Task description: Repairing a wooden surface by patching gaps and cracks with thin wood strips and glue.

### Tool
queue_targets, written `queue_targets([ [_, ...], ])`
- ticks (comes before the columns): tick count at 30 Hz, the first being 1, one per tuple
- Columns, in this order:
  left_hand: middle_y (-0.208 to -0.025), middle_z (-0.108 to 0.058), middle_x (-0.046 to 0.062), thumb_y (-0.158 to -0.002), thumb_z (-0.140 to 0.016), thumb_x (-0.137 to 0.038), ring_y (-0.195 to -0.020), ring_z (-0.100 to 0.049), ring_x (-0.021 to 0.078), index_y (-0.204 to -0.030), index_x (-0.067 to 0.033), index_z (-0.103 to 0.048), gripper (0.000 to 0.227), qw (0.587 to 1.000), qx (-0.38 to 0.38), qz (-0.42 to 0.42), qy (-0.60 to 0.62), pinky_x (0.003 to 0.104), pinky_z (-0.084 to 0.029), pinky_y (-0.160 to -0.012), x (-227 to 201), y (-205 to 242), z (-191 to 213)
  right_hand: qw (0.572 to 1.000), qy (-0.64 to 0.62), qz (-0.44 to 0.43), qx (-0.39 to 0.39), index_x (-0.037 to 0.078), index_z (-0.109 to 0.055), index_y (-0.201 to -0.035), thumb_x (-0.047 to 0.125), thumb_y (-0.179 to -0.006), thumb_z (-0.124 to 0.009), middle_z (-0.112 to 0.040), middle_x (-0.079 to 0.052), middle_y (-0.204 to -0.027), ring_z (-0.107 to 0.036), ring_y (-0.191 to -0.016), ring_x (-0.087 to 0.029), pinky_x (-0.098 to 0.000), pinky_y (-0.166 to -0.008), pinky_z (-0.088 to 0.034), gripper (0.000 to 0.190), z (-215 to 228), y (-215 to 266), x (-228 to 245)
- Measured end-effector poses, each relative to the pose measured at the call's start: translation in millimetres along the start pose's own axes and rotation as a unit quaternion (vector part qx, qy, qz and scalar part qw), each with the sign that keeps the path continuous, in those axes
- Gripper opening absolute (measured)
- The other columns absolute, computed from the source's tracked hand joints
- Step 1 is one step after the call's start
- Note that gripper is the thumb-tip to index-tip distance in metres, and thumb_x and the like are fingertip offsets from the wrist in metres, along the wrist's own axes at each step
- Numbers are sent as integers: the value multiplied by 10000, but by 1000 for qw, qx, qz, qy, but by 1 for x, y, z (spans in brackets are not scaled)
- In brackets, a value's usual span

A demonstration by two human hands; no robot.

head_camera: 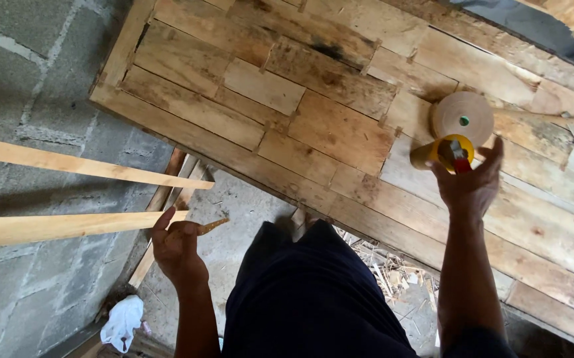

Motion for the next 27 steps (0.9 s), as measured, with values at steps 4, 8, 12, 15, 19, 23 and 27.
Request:
queue_targets([
  [4, -917, -683, 86, -1019, -622, -197, -898, -638, 136, -1455, 38, -498, 510, 998, 20, -26, -45, 302, -515, -925, 1, -21, 0, 994, 49, 36, -93, -22, -268, -1616, 340, -750, -1052, -605, -194, -1233, -674, -1034, -349, -448, -802, -585, 1223, 36, 12, 29],
  [8, -889, -691, 87, -1060, -482, -544, -882, -647, 144, -1483, 38, -473, 720, 994, 73, -76, -36, 288, -506, -883, 15, -60, 5, 986, 2, 80, -148, -19, -349, -1557, 200, -920, -961, -603, -145, -1225, -658, -900, -264, -406, -813, -542, 909, 44, 27, 71],
  [12, -885, -675, 100, -1001, -508, -666, -863, -631, 160, -1519, 54, -445, 889, 992, 123, -21, -32, 295, -506, -874, 36, -114, 3, 981, -110, 107, -120, 11, -481, -1375, 56, -1026, -848, -630, -106, -1172, -675, -836, -192, -319, -791, -538, 508, 18, 37, 148],
  [15, -842, -671, 81, -984, -408, -731, -804, -627, 150, -1529, 50, -438, 953, 982, 190, 6, -4, 287, -507, -850, 44, -150, -2, 971, -187, 120, -91, 28, -595, -1257, -23, -1034, -784, -658, -74, -1028, -625, -813, -156, -261, -750, -513, 297, -4, 49, 242],
  [19, -775, -620, 57, -1028, -245, -772, -735, -560, 135, -1591, 30, -390, 990, 951, 309, -1, -4, 274, -456, -769, 34, -187, -17, 926, -370, 70, 21, 31, -601, -1273, -37, -971, -739, -696, -37, -1022, -609, -843, -73, -228, -727, -506, 339, -54, 70, 347],
  [23, -736, -622, 46, -952, -152, -861, -690, -534, 129, -1641, -36, -310, 1086, 922, 384, -14, -48, 281, -432, -703, 1, -211, -23, 917, -383, 48, 98, 27, -590, -1281, -20, -933, -771, -749, -35, -985, -552, -728, -60, -212, -635, -463, 395, -80, 92, 444],
  [27, -698, -614, 25, -847, -50, -937, -641, -544, 115, -1666, -102, -246, 1186, 909, 412, -33, -57, 280, -440, -633, -28, -229, -24, 902, -385, 78, 179, 41, -565, -1313, -3, -909, -766, -786, -52, -1063, -547, -671, -101, -234, -616, -473, 454, -96, 104, 508],
])
Point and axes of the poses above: each hand's wrist, its own y-axis away from the middle knuckle, its own z-axis out of the back of the hand, x = y × z, the point moved 7 cm from there along -y, towards the middle knuckle
